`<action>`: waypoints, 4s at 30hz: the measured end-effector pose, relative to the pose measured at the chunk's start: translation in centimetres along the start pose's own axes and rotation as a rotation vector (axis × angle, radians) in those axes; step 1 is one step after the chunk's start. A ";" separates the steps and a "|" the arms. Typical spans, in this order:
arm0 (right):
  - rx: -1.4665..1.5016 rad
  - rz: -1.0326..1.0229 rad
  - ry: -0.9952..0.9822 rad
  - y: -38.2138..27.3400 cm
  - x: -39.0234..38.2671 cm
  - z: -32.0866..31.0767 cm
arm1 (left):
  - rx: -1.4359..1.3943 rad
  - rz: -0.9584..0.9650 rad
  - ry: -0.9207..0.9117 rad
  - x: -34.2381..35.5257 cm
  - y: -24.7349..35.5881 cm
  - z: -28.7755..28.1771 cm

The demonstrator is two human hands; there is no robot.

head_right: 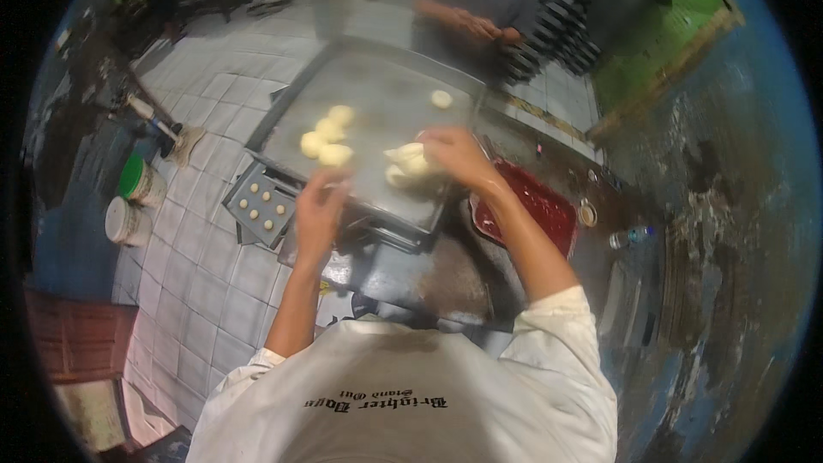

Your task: The person prepares bread rolls by filling dough with a red substance and placing them on a tray. The person scoops the red filling from a container, places it onto a piece of dough held in one hand, folds the dough over the filling to seal it, and then places the formed roll onto a metal tray alongside others.

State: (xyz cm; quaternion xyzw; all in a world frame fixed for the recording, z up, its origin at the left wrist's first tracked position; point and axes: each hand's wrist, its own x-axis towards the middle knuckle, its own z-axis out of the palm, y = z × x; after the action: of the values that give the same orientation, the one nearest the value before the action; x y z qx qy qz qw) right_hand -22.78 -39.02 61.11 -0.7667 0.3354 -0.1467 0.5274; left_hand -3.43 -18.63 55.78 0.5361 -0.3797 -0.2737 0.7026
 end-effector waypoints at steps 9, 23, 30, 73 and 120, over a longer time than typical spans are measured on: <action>0.202 0.031 0.845 9.4 -17.0 5.8 | -0.192 -0.615 -0.472 -4.8 -1.5 16.5; -0.736 0.643 0.683 37.2 -28.8 10.0 | -0.644 -1.002 -0.411 -10.3 -10.1 21.8; -0.366 0.597 0.532 39.9 -30.1 7.7 | -0.571 -0.867 -0.238 -11.1 -10.9 21.2; -0.873 -0.027 0.184 36.0 -15.3 -8.1 | -0.502 -0.902 0.290 -13.5 -10.9 21.5; -0.327 -0.270 0.313 9.7 -20.6 -0.6 | 0.509 -0.063 -0.764 -6.8 1.3 16.1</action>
State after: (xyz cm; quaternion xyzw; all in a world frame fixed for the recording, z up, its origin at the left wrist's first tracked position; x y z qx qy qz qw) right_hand -41.68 -27.82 55.16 -0.8476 0.3271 -0.2763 0.3136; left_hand -20.60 -21.70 57.56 0.5635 -0.6501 -0.3711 0.3494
